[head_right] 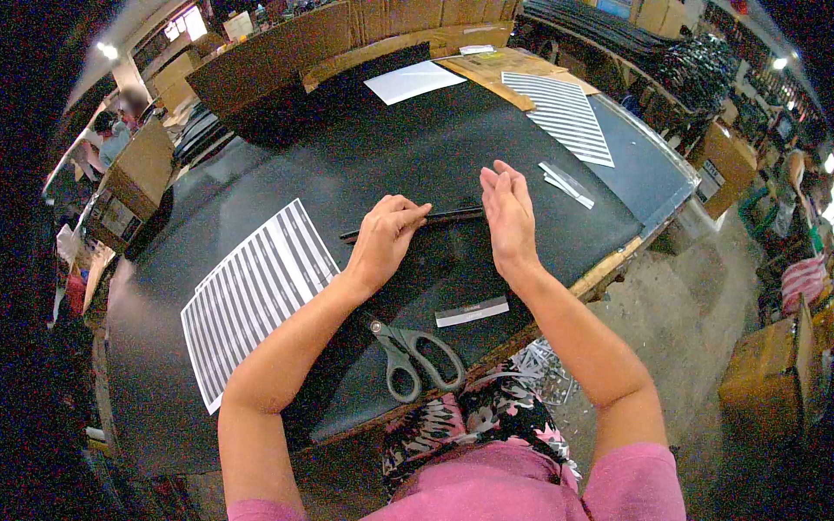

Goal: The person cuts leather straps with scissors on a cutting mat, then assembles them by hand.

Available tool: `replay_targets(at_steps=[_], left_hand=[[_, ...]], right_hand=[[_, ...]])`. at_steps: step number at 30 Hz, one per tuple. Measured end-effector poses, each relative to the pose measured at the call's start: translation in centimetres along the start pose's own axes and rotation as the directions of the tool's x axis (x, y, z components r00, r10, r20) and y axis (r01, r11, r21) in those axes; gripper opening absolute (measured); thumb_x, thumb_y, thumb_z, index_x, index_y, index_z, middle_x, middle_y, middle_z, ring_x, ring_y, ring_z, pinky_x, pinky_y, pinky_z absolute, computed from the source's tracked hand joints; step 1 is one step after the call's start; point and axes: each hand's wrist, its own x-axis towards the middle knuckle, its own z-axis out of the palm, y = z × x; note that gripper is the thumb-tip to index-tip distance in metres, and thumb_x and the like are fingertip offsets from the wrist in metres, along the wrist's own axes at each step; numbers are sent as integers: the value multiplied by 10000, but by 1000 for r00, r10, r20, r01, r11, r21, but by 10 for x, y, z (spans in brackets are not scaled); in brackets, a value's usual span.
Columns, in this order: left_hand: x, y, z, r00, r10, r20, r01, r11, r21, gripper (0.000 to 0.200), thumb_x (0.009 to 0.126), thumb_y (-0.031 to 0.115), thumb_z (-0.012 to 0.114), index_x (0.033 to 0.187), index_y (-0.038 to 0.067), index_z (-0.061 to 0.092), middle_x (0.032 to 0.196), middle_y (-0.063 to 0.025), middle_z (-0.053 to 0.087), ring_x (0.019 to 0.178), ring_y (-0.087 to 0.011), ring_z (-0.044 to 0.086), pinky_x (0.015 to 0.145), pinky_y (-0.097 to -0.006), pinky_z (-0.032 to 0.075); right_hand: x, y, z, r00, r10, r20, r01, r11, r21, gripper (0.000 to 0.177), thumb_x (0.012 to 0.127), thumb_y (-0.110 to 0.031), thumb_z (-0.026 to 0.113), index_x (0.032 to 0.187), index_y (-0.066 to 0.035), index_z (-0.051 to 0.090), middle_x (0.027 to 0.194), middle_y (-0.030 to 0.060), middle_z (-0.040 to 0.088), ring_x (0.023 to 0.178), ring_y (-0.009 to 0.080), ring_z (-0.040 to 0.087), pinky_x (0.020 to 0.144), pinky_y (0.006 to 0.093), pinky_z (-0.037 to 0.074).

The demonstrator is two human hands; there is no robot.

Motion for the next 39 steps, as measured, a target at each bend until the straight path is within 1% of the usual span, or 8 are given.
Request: replay_targets(at_steps=[14,16,29,32,34,35,37,39], left_hand=[[0,1,0,1000,1,5,-1,1000,-4,226,805,11,647,1024,18,699,864,-124,629,843,-291,588,757,-370,470],[0,1,0,1000,4,2,-4,1000,-3,223,804,11,647,1021,16,699,861,-124,628,841,-291,588,756,-370,470],[0,0,1,1000,-4,5,4,1000,-1,222,792,2,649,1009,7,697,861,-125,623,840,-288,590,760,-367,472],[0,-1,2,1000,0,-1,0,1000,-4,223,787,-6,647,1004,3,696,862,-126,622,843,-289,591,762,-367,473],[0,-1,1,1000,2,-11,-2,1000,-12,224,783,-11,646,1002,1,696,861,-127,622,845,-290,592,764,-367,474],[0,-1,1,1000,2,-8,-2,1000,-14,228,780,-17,643,1000,1,696,863,-128,623,848,-291,592,766,-367,474],[0,-1,2,1000,2,-3,-2,1000,-16,231,776,-24,640,999,2,697,866,-129,623,850,-292,593,768,-367,475],[-1,-2,2,1000,1,2,-1,1000,-20,242,769,-36,634,999,3,699,868,-132,624,856,-294,593,769,-368,476]], right_hand=[[1,-2,-5,997,-56,49,61,991,-116,461,1025,-270,403,1366,32,340,1393,213,403,1359,291,344,1133,399,249],[-1,-5,-2,999,36,23,-34,997,-64,445,1021,-245,406,1364,32,346,1393,212,404,1357,289,349,1128,398,258],[0,-1,-4,994,60,88,-57,998,-32,439,1025,-223,387,1374,37,326,1406,226,384,1362,294,348,1132,385,260],[5,2,-8,998,8,67,-3,998,-67,423,996,-173,472,1352,41,390,1354,198,465,1316,280,415,1111,372,303],[9,-1,-15,970,-134,204,218,853,-474,336,910,-87,600,1231,8,570,1221,143,596,1211,253,519,1039,359,389],[11,-5,-18,970,-132,204,216,854,-473,336,910,-87,600,1231,8,570,1221,143,596,1211,253,519,1039,359,389],[11,-21,-14,872,-186,452,488,400,-776,233,796,-26,686,1029,-26,702,1038,108,676,1050,245,597,912,354,467],[10,-26,-11,845,-159,511,532,340,-775,210,772,-24,694,982,-32,716,1004,113,677,997,254,600,873,349,473]])
